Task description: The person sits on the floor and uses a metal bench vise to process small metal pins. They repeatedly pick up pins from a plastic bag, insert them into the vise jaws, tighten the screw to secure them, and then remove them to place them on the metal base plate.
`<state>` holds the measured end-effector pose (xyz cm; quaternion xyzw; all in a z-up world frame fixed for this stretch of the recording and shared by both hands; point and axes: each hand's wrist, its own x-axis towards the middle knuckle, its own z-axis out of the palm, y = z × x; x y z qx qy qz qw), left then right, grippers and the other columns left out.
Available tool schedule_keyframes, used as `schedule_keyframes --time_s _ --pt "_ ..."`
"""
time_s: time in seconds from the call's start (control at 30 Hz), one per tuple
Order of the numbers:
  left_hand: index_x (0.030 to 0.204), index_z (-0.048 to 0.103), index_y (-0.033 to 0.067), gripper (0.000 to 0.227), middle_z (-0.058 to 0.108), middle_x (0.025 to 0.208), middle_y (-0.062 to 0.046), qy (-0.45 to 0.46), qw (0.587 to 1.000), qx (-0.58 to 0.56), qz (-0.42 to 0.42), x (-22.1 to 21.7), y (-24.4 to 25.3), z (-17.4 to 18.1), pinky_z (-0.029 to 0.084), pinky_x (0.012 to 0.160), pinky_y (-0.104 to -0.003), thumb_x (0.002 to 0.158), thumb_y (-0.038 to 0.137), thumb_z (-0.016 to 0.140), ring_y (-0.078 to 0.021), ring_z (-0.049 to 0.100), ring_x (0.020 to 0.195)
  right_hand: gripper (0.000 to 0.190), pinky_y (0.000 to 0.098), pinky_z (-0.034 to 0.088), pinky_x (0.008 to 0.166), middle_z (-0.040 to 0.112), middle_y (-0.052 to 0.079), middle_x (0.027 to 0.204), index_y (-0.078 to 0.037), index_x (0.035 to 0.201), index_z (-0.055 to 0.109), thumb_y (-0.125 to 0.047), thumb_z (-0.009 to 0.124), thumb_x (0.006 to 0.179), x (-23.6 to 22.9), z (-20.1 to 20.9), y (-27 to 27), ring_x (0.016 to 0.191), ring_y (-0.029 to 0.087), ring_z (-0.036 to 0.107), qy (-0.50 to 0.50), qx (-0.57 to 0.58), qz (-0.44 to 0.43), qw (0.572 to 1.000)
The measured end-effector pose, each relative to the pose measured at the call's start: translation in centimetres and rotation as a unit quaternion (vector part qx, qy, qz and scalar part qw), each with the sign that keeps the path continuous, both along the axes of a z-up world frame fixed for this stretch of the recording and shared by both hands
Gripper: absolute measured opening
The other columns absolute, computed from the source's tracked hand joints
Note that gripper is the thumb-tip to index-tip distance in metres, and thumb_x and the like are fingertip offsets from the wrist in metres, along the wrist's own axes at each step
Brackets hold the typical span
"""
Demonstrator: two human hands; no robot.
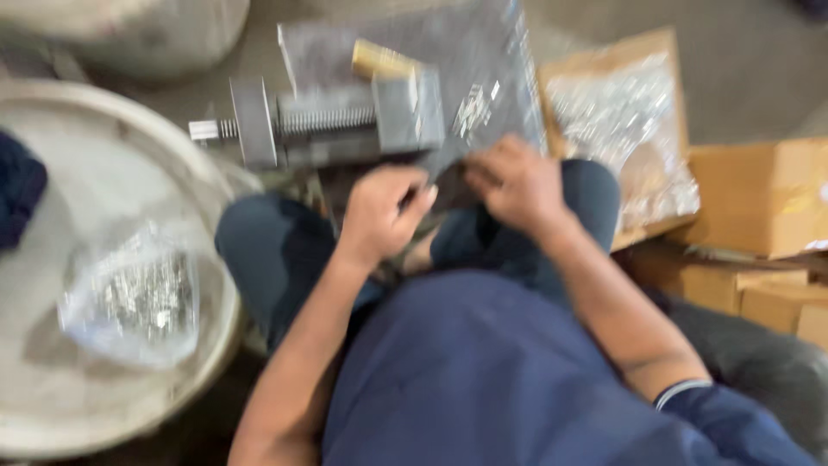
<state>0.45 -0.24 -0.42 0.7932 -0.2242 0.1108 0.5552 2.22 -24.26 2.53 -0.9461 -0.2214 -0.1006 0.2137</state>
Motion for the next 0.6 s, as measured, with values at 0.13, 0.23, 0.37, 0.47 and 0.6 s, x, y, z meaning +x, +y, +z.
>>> schedule_keyframes --time_s 0.13,0.23,0.37,0.47,0.6 --pt "0.097 0.070 0.0034 0.016 0.068 0.084 -0.015 0.046 0.999 0.006 0.011 0.3 -0.6 2.6 0.052 0.068 -0.039 0.090 0.018 0.073 -0.0330 0.066 0.075 0.013 0.0424 0.053 0.063 0.065 0.007 0.086 -0.017 0.093 0.077 -0.025 0.079 0.083 0.8 1.9 0.9 0.077 0.030 0.067 0.013 0.001 -0.025 1.000" --pt "0.097 0.071 0.0027 0.017 0.070 0.082 -0.012 0.072 0.997 -0.009 0.018 -0.2 -0.7 2.7 0.053 0.067 -0.037 0.088 0.017 0.075 -0.0297 0.067 0.073 0.011 0.0418 0.053 0.064 0.065 0.006 0.085 -0.016 0.093 0.076 -0.024 0.076 0.086 0.7 1.4 0.7 0.077 0.030 0.068 0.030 0.036 -0.034 0.998" --pt "0.098 0.072 0.0018 0.019 0.072 0.084 -0.012 0.082 0.996 0.000 0.026 -0.2 -0.9 2.5 0.054 0.067 -0.037 0.087 0.017 0.076 -0.0292 0.068 0.074 0.010 0.0403 0.052 0.066 0.066 0.007 0.087 -0.012 0.094 0.072 -0.020 0.073 0.089 0.6 -0.3 0.3 0.078 0.029 0.067 0.015 0.056 -0.021 0.998" --pt "0.105 0.071 0.0001 0.023 0.072 0.088 -0.014 0.051 0.998 -0.009 0.021 0.0 -0.9 2.9 0.055 0.072 -0.039 0.088 0.015 0.075 -0.0317 0.070 0.081 0.014 0.0319 0.050 0.060 0.065 0.004 0.080 -0.007 0.096 0.071 -0.020 0.072 0.092 0.3 -1.4 0.6 0.067 0.018 0.062 0.160 0.216 -0.035 0.963" --pt "0.106 0.072 -0.0005 0.024 0.073 0.088 -0.015 0.034 0.999 0.027 0.014 0.0 -0.9 3.6 0.055 0.072 -0.042 0.085 0.011 0.073 -0.0343 0.069 0.081 0.017 0.0217 0.041 0.059 0.059 -0.006 0.080 -0.007 0.100 0.068 -0.024 0.068 0.098 -0.2 -2.4 1.5 0.069 0.003 0.050 0.419 0.456 -0.014 0.785"
